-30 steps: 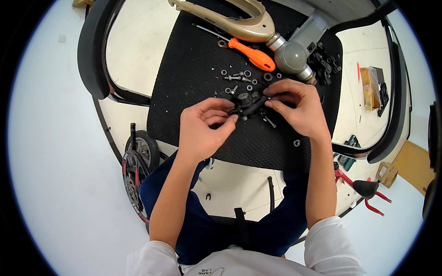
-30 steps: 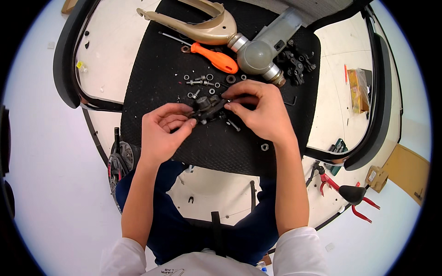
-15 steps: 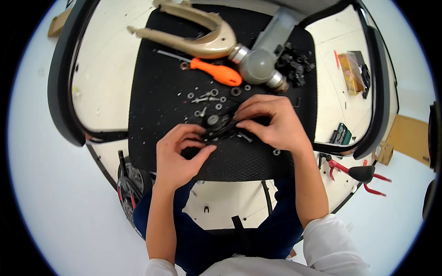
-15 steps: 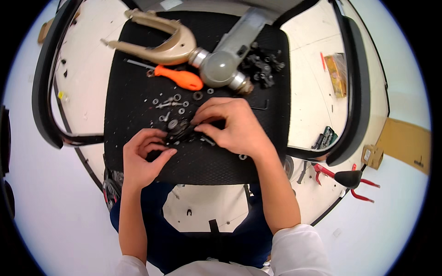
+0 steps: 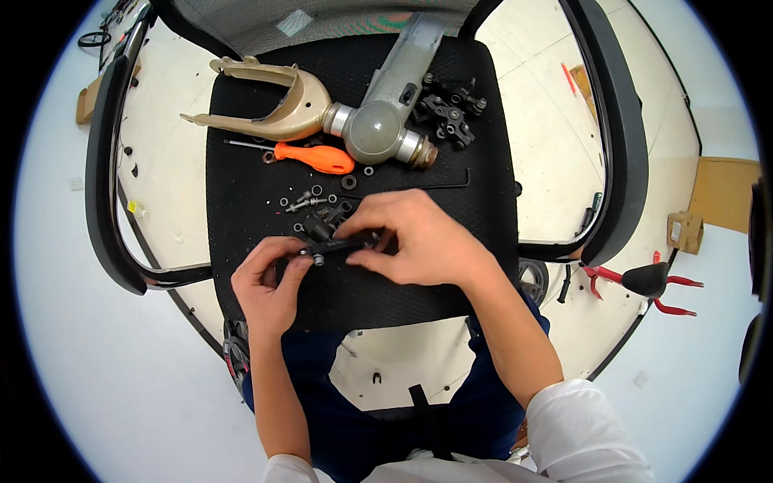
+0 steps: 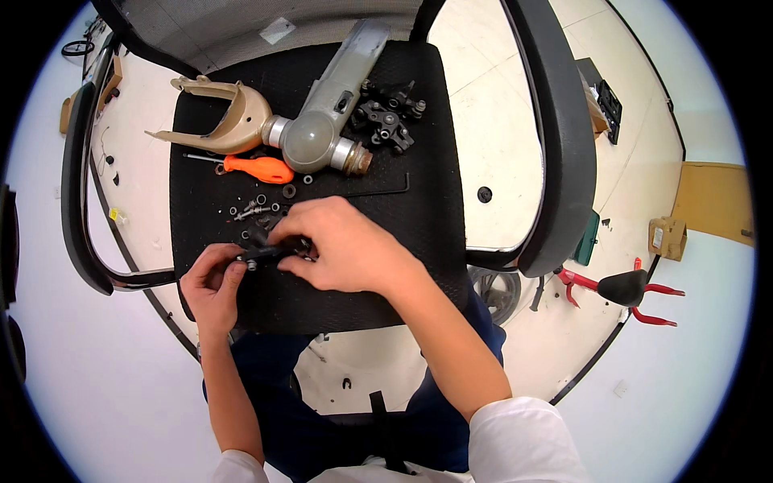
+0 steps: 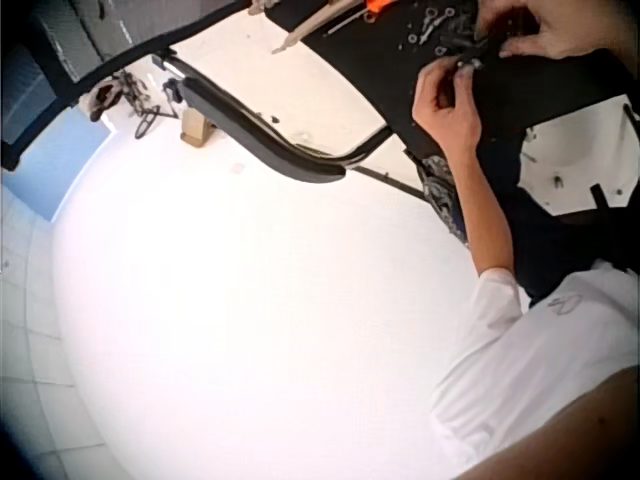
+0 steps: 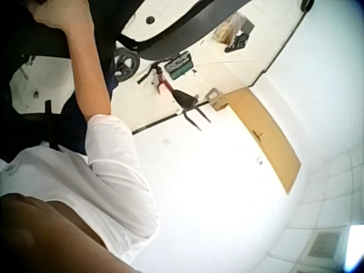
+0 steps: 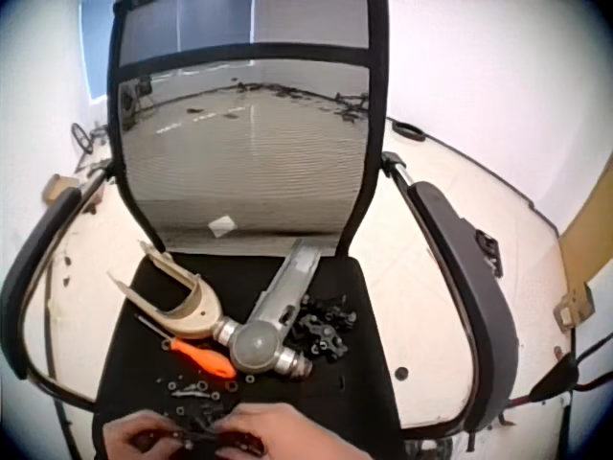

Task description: The person assembles small bicycle components on a black mat, using an Allen key to tighten screws and align parts. They repeatedly pick up, align, and fasten small metal pieces, occasionally placing them back on the mat.

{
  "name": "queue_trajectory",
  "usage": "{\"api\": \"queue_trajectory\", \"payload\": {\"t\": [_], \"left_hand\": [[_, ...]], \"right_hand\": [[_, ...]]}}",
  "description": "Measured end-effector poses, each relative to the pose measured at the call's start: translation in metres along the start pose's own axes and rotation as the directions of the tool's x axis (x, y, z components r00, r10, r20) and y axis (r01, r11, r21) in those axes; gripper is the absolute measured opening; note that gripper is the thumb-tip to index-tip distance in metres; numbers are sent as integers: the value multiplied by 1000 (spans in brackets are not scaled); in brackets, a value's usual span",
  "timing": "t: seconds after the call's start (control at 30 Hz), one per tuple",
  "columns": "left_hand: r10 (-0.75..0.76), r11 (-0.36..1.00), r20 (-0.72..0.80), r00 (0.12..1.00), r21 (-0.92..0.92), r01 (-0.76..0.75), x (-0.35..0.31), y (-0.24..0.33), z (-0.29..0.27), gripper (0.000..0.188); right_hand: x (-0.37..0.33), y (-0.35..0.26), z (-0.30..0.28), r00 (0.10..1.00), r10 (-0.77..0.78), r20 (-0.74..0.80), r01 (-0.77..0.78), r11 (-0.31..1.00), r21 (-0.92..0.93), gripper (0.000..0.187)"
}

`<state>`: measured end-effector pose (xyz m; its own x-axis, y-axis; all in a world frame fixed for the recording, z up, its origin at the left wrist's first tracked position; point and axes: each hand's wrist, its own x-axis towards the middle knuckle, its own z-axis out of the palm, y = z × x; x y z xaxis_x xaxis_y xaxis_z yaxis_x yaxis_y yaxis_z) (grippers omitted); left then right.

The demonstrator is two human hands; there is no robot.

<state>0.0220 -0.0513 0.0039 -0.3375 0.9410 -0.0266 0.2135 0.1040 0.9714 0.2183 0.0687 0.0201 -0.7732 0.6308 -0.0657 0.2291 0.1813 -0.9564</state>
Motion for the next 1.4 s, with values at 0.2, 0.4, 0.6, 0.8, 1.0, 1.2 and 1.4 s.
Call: {"api": "queue_trajectory", "payload": {"t": [0.2, 0.4, 0.6, 0.8, 1.0, 1.2, 1.4], "left_hand": [[38, 999, -88, 995, 11, -37, 6, -2, 7, 28], [267, 765, 110, 957, 579, -280, 29, -6, 28, 39], [5, 987, -179, 984, 158, 23, 29, -13, 37, 28], [-316, 825, 38, 948, -483, 294, 36, -3, 43, 25], [-298, 644, 172, 939, -690, 330, 50, 7, 50, 31], [-327, 631, 264, 907, -654, 418, 53, 4, 60, 30], [-387, 580, 283, 877, -665, 470, 57, 8, 69, 30]], "right_hand": [[-17, -4, -21, 983, 97, -158, -92, 995, 38, 20], [-34, 21, -50, 841, 334, -426, -221, 930, 293, 22], [-33, 22, -46, 881, 288, -375, -209, 949, 237, 21], [-17, 16, -34, 888, 309, -340, -207, 929, 305, 18], [-10, 17, -22, 910, 335, -245, -182, 852, 492, 18], [-9, 16, -19, 873, 412, -260, -191, 781, 595, 12], [8, 10, -19, 846, 456, -275, -189, 740, 646, 9]]}}
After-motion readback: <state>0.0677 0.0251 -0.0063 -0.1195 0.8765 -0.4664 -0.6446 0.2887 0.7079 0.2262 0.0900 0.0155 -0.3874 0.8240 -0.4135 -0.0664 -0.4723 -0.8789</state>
